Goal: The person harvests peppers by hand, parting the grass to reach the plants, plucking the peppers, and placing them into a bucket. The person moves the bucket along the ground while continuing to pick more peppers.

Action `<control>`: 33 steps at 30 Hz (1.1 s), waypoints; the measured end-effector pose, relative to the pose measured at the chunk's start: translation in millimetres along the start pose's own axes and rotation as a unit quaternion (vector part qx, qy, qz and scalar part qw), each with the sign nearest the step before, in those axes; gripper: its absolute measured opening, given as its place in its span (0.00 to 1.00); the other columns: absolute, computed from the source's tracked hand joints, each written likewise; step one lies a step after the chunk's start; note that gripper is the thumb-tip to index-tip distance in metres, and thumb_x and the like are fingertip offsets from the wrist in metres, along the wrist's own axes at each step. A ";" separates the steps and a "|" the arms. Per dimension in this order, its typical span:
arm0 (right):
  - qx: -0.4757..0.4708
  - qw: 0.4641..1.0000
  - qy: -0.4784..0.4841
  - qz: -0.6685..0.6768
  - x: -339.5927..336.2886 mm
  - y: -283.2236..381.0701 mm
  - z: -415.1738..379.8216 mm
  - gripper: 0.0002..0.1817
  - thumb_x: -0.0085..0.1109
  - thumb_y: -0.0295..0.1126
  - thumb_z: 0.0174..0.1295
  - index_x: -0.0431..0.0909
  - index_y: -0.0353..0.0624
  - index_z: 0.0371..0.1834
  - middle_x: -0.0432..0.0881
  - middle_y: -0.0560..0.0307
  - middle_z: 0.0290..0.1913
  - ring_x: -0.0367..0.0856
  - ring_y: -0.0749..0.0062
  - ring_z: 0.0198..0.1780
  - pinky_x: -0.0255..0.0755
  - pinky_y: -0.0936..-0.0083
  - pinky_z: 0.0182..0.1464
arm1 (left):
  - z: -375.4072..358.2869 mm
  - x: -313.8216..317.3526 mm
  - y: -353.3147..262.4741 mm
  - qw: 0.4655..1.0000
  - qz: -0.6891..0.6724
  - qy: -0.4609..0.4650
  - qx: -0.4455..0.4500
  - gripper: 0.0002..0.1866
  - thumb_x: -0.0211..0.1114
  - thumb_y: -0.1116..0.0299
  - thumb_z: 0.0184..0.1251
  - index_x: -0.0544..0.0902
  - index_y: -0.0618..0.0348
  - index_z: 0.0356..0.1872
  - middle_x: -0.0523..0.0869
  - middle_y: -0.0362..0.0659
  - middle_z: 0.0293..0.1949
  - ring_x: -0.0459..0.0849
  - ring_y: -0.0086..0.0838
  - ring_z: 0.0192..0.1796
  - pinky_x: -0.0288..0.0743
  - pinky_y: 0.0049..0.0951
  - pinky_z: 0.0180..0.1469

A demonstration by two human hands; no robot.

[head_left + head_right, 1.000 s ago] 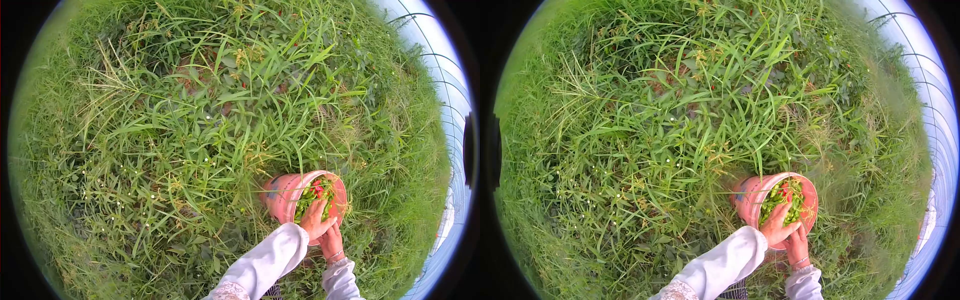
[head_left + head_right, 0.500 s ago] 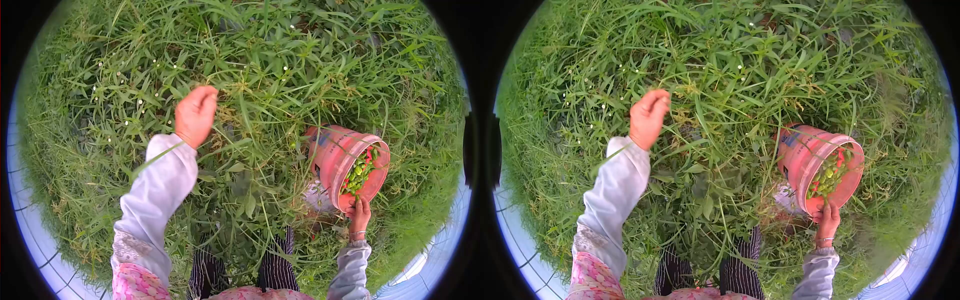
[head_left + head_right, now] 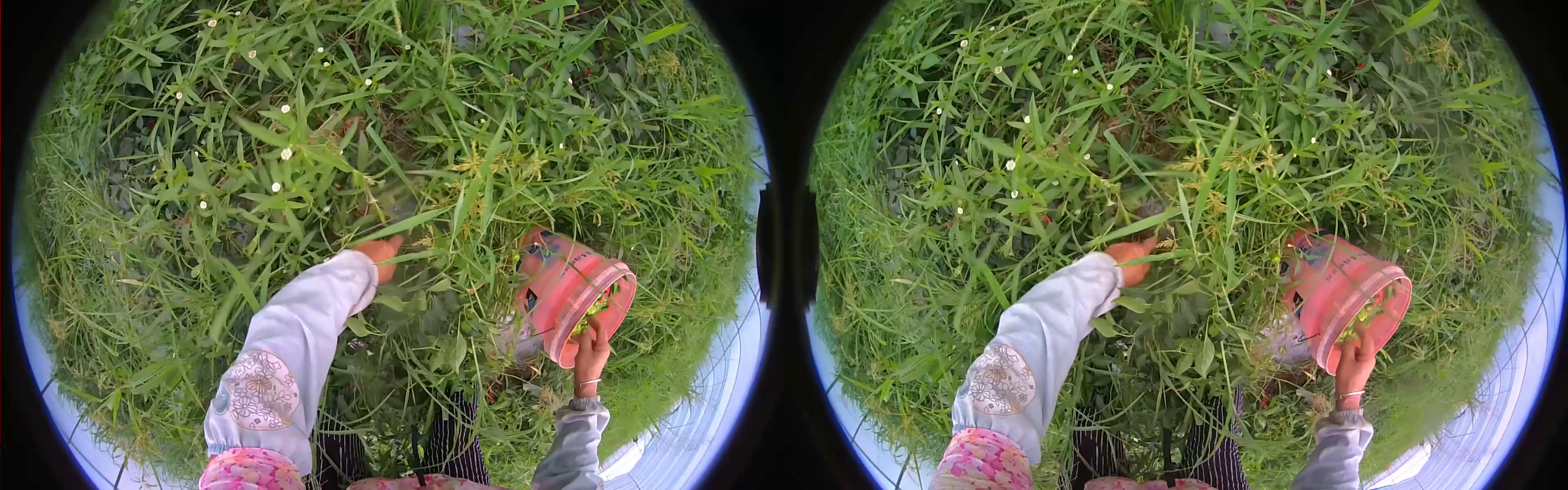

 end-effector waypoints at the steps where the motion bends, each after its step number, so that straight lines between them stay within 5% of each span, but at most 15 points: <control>1: -0.031 0.999 0.033 0.028 24.9 50.0 -5.5 0.14 0.50 0.21 0.61 0.73 0.36 0.51 0.78 0.55 0.46 0.79 0.76 0.36 0.75 0.79 0.37 | -4.9 8.0 -5.4 0.999 0.021 -0.004 0.032 0.23 0.51 0.67 0.63 0.64 0.50 0.61 0.80 0.56 0.45 0.82 0.47 0.45 0.73 0.46 0.49; 4: -0.140 0.970 0.198 0.030 125.6 180.7 -27.9 0.13 0.48 0.18 0.60 0.74 0.35 0.48 0.80 0.55 0.41 0.79 0.77 0.39 0.74 0.81 0.39 | 4.1 49.5 -10.7 0.989 0.007 -0.103 0.108 0.18 0.51 0.68 0.62 0.72 0.54 0.54 0.80 0.55 0.47 0.80 0.46 0.49 0.71 0.43 0.52; 6: -0.372 0.891 0.260 -0.029 202.4 236.3 -27.2 0.14 0.53 0.18 0.53 0.77 0.40 0.44 0.80 0.50 0.42 0.79 0.58 0.46 0.74 0.73 0.47 | 23.9 64.4 0.5 0.973 -0.006 -0.171 0.152 0.17 0.53 0.70 0.60 0.76 0.56 0.51 0.80 0.55 0.48 0.79 0.45 0.51 0.71 0.40 0.53; 9: -0.459 0.802 0.328 -0.196 318.6 198.5 -7.9 0.24 0.59 0.27 0.51 0.72 0.50 0.55 0.71 0.50 0.58 0.65 0.50 0.63 0.60 0.60 0.63 | 51.6 16.6 35.8 0.966 -0.081 -0.136 0.206 0.22 0.56 0.73 0.59 0.72 0.55 0.57 0.79 0.54 0.50 0.78 0.44 0.51 0.70 0.35 0.54; 10: -0.450 0.792 0.314 -0.267 337.7 185.4 1.1 0.27 0.60 0.28 0.50 0.70 0.52 0.58 0.68 0.49 0.60 0.62 0.50 0.65 0.57 0.57 0.65 | 41.9 -16.6 51.5 0.962 -0.164 -0.071 0.205 0.27 0.57 0.72 0.60 0.67 0.54 0.63 0.78 0.53 0.52 0.77 0.44 0.52 0.70 0.35 0.56; 11: -0.438 0.778 0.301 -0.336 349.2 174.9 10.2 0.31 0.62 0.30 0.49 0.67 0.55 0.61 0.65 0.49 0.63 0.59 0.49 0.66 0.53 0.54 0.66 | 35.4 -55.4 55.0 0.960 -0.227 -0.134 0.093 0.27 0.57 0.73 0.59 0.67 0.55 0.63 0.78 0.52 0.51 0.78 0.40 0.50 0.71 0.33 0.54; 12: -0.391 0.742 0.333 -0.432 352.1 165.5 22.1 0.27 0.48 0.26 0.57 0.67 0.58 0.62 0.59 0.48 0.68 0.55 0.49 0.69 0.46 0.51 0.68 | 28.1 -75.3 73.2 0.932 -0.317 -0.177 -0.011 0.31 0.58 0.76 0.57 0.65 0.51 0.64 0.78 0.50 0.52 0.77 0.38 0.50 0.71 0.32 0.55; 15: -0.245 0.754 0.330 -0.512 327.3 114.0 66.2 0.38 0.59 0.34 0.53 0.54 0.64 0.69 0.56 0.46 0.69 0.52 0.46 0.70 0.43 0.40 0.67 | 26.1 -140.5 134.3 0.912 -0.233 -0.338 -0.008 0.42 0.58 0.75 0.52 0.51 0.48 0.70 0.68 0.54 0.62 0.71 0.42 0.60 0.67 0.34 0.60; 17: -0.143 0.817 0.298 -0.473 288.9 75.3 105.9 0.52 0.67 0.38 0.44 0.44 0.60 0.72 0.50 0.49 0.72 0.51 0.50 0.71 0.44 0.37 0.66 | 24.5 -168.1 172.6 0.826 -0.397 -0.397 -0.041 0.44 0.59 0.76 0.52 0.46 0.53 0.71 0.67 0.56 0.62 0.72 0.39 0.58 0.70 0.33 0.56; 20: -0.083 0.765 0.296 -0.565 262.4 65.9 118.6 0.52 0.68 0.39 0.43 0.44 0.58 0.72 0.49 0.49 0.72 0.53 0.47 0.70 0.50 0.48 0.67 | 12.6 -192.2 197.8 0.815 -0.440 -0.373 -0.049 0.44 0.59 0.75 0.54 0.43 0.55 0.71 0.66 0.55 0.63 0.72 0.38 0.58 0.71 0.36 0.54; 21: -0.077 0.773 0.304 -0.552 264.5 57.8 117.8 0.52 0.67 0.39 0.44 0.45 0.59 0.72 0.49 0.49 0.72 0.53 0.48 0.70 0.50 0.49 0.67 | 8.2 -193.8 193.7 0.803 -0.448 -0.386 -0.071 0.36 0.59 0.74 0.55 0.57 0.58 0.67 0.74 0.52 0.56 0.78 0.34 0.50 0.76 0.33 0.45; 26: -0.167 0.811 0.262 -0.495 276.8 36.1 112.8 0.50 0.67 0.38 0.44 0.48 0.59 0.71 0.52 0.49 0.71 0.53 0.48 0.70 0.50 0.52 0.67 | 52.9 -168.0 148.3 0.867 -0.383 -0.320 -0.021 0.08 0.60 0.72 0.54 0.83 0.59 0.35 0.83 0.40 0.26 0.80 0.26 0.28 0.73 0.26 0.29; 30: -0.134 0.839 0.274 -0.450 280.3 55.7 107.0 0.48 0.67 0.38 0.44 0.51 0.59 0.71 0.52 0.48 0.71 0.52 0.48 0.70 0.48 0.52 0.67 | 94.9 -124.3 75.4 0.980 0.057 -0.191 -0.005 0.09 0.57 0.72 0.53 0.84 0.56 0.33 0.83 0.51 0.37 0.81 0.47 0.40 0.75 0.39 0.45; 32: -0.180 0.851 0.256 -0.422 277.0 61.6 100.2 0.47 0.67 0.38 0.45 0.51 0.59 0.70 0.54 0.48 0.70 0.53 0.48 0.70 0.48 0.51 0.67 | 117.3 -99.8 53.2 0.980 0.168 -0.069 -0.083 0.18 0.54 0.70 0.57 0.78 0.47 0.50 0.79 0.51 0.51 0.79 0.45 0.50 0.73 0.39 0.54; 33: -0.186 0.856 0.247 -0.415 276.9 62.9 97.9 0.46 0.67 0.37 0.45 0.53 0.59 0.70 0.56 0.50 0.69 0.54 0.49 0.69 0.49 0.51 0.67 | 129.9 -83.7 57.9 0.976 0.157 -0.139 -0.064 0.20 0.54 0.71 0.57 0.76 0.46 0.53 0.76 0.51 0.54 0.77 0.44 0.53 0.71 0.39 0.57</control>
Point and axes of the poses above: each hand's wrist, its own z-axis towards the middle knuckle, its own x-axis out of the palm, y = z × x, the point moved 4 cm from there along z, towards the middle knuckle
